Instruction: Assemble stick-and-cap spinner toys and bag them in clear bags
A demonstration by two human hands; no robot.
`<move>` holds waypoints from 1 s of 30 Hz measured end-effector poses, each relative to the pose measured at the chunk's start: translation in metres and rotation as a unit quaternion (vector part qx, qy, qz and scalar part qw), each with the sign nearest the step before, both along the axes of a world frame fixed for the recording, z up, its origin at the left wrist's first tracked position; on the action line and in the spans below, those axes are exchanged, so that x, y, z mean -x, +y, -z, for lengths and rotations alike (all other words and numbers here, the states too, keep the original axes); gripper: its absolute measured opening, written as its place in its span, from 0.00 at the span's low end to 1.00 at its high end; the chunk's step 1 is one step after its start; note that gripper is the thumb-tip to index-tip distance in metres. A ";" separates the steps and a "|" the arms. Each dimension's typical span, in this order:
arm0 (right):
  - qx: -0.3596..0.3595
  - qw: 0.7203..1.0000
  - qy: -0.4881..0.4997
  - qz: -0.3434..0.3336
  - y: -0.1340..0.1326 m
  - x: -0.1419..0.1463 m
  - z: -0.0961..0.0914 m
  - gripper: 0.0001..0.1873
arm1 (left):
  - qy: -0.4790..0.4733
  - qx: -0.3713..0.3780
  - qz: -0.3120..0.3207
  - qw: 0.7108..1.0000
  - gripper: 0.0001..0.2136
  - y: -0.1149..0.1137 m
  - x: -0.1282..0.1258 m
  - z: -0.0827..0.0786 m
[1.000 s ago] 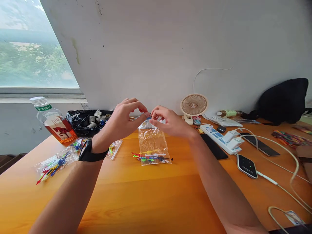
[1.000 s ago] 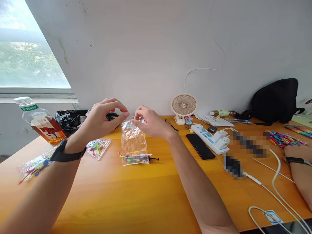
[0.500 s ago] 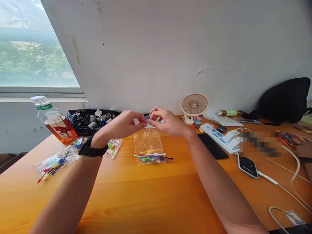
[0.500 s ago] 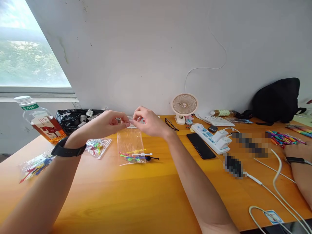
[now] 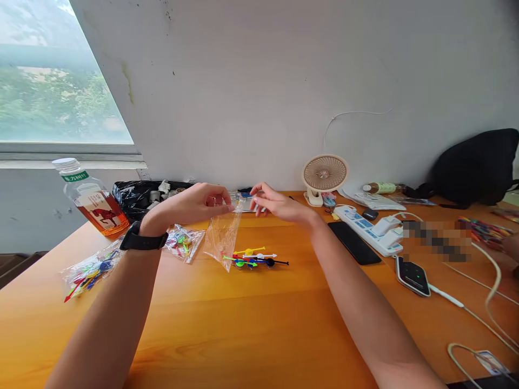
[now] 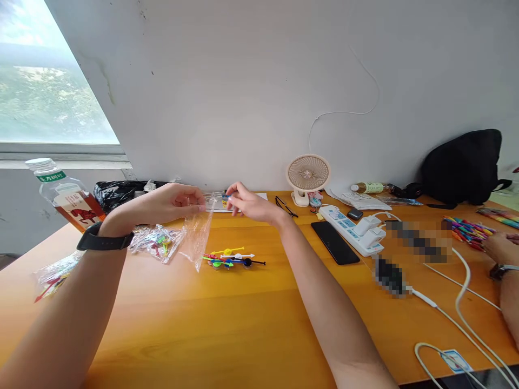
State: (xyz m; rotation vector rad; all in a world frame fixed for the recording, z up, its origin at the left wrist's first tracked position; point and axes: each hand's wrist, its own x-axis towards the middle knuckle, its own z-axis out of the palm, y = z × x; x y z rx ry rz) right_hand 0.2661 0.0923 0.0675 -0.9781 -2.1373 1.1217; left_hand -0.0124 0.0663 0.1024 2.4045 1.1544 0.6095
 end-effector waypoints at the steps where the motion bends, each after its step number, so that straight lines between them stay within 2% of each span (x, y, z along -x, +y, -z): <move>1: 0.025 0.998 -0.057 -0.010 0.003 -0.004 0.006 0.13 | 0.009 -0.003 0.000 1.000 0.13 0.002 0.002 0.001; 3: 0.056 0.978 -0.194 -0.055 0.009 -0.009 0.019 0.12 | 0.025 -0.006 0.010 1.000 0.13 0.005 0.006 0.003; 5: 0.082 0.952 -0.277 -0.102 0.014 -0.010 0.033 0.09 | 0.040 -0.008 0.018 0.999 0.13 0.007 0.008 0.005; 10: 0.103 0.939 -0.292 -0.148 0.021 -0.001 0.059 0.11 | 0.066 0.000 0.011 0.998 0.15 0.004 0.006 0.003; 14: 0.093 0.941 -0.280 -0.166 0.024 0.002 0.066 0.13 | 0.081 -0.011 -0.009 0.997 0.12 0.002 0.003 0.000; 18: 0.077 0.953 -0.246 -0.157 0.024 -0.005 0.056 0.10 | 0.081 -0.012 -0.005 0.997 0.11 0.003 0.004 0.000; 23: 0.020 0.981 -0.171 -0.094 0.026 -0.021 0.033 0.12 | 0.060 -0.019 0.011 0.998 0.09 0.001 0.005 0.001; 27: -0.081 0.995 -0.058 0.018 0.029 -0.031 0.013 0.17 | 0.065 -0.033 0.018 0.997 0.08 -0.003 0.003 -0.002; 30: -0.177 0.976 0.059 0.111 0.021 -0.030 -0.004 0.16 | 0.084 -0.042 0.033 0.995 0.07 -0.007 -0.001 -0.006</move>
